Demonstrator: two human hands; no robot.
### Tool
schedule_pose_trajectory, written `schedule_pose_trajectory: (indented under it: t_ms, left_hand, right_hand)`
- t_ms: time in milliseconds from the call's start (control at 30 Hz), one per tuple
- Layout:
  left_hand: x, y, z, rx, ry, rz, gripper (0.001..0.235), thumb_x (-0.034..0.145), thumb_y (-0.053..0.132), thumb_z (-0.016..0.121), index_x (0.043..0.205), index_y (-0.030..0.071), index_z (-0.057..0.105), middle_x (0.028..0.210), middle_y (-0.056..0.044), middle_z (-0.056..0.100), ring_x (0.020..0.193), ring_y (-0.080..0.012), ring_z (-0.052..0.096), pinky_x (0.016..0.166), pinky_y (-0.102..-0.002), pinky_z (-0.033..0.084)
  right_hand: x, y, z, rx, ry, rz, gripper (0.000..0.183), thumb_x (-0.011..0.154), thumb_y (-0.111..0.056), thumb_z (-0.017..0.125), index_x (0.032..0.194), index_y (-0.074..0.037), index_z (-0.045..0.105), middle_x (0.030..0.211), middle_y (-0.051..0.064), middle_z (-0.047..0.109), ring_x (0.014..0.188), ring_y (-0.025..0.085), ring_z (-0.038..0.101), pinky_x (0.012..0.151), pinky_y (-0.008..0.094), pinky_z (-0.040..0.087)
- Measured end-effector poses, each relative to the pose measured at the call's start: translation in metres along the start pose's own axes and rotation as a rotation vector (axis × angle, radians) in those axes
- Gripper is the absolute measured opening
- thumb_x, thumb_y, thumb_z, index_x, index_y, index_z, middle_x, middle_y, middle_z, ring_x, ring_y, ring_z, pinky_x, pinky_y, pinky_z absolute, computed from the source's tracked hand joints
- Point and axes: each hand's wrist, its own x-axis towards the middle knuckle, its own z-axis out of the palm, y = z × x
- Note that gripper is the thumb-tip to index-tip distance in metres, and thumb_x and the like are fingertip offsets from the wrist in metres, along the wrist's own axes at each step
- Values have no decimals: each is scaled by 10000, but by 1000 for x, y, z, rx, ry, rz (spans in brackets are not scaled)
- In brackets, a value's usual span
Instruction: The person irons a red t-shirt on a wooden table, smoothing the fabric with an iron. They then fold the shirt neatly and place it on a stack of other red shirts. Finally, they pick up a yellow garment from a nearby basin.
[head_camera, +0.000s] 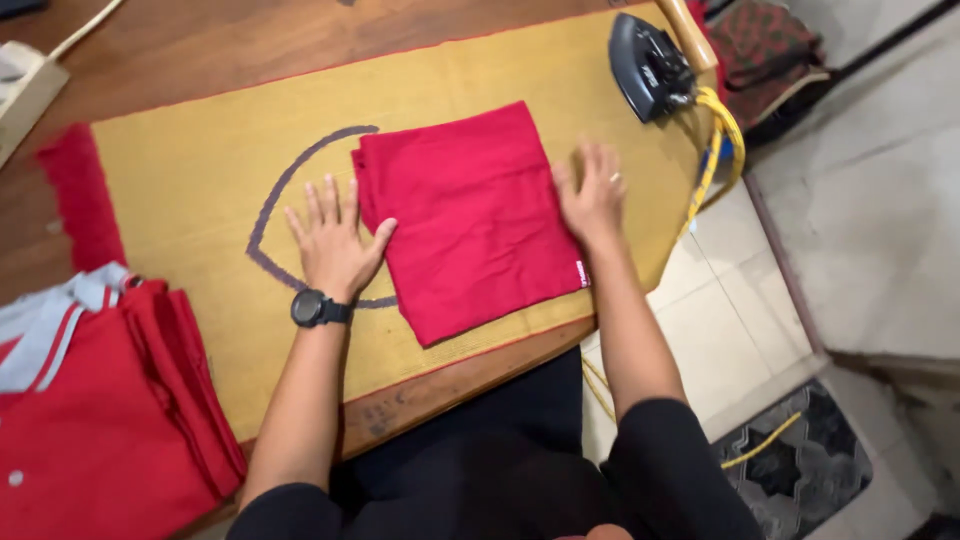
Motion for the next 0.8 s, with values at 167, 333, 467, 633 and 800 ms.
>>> schedule_pose_trajectory:
  t_ms: [167,333,467,633,800]
  left_hand:
    - [-5,1,-11,28,6,-28,946,1049,905,329,1760,288,412,1827,-169,353,1689,-485,209,1263,-820,55]
    - [-20,-6,-12,51,44,-66,911,1060,878,358,1753,295,452,1824,-168,394,1688,-502,229,1185,-904,60]
    - [-33,-22,-12,56,48,-112,900,1088,880,347,1757,289,458,1833,-161,389,1697,-499,212,1204,-893,21]
    - [-28,-43,-42,66,-105,-234,923,1061,926,267,1758,331,375,1861,-96,279,1713,-419,163,1246,-847,82]
    - [4,-180,-32,-464,791,-43,420,1256,259,433,1355,-11,739,1139,-267,723,1095,-453,724,1003,-526,539]
  right_hand:
    - [26,-2,-29,-284,-180,157,845,1078,-853,357,1789,-406,261,1871,137,163,1703,474,55,1228,888,97]
    - [32,-29,-36,-286,-230,125,819,1078,-840,372,1787,-454,230,1880,125,120,1710,459,28,1207,914,96]
    - [33,-47,-29,-255,-251,59,814,1088,-799,416,1791,-423,250,1875,146,132,1703,481,49,1187,927,154]
    - [45,-53,-25,-237,-197,-69,804,1100,-796,418,1782,-385,309,1852,177,204,1684,507,115,1144,941,231]
    - [39,-61,-33,-255,-231,-37,789,1130,-733,410,1792,-314,314,1838,236,213,1671,511,105,1120,963,232]
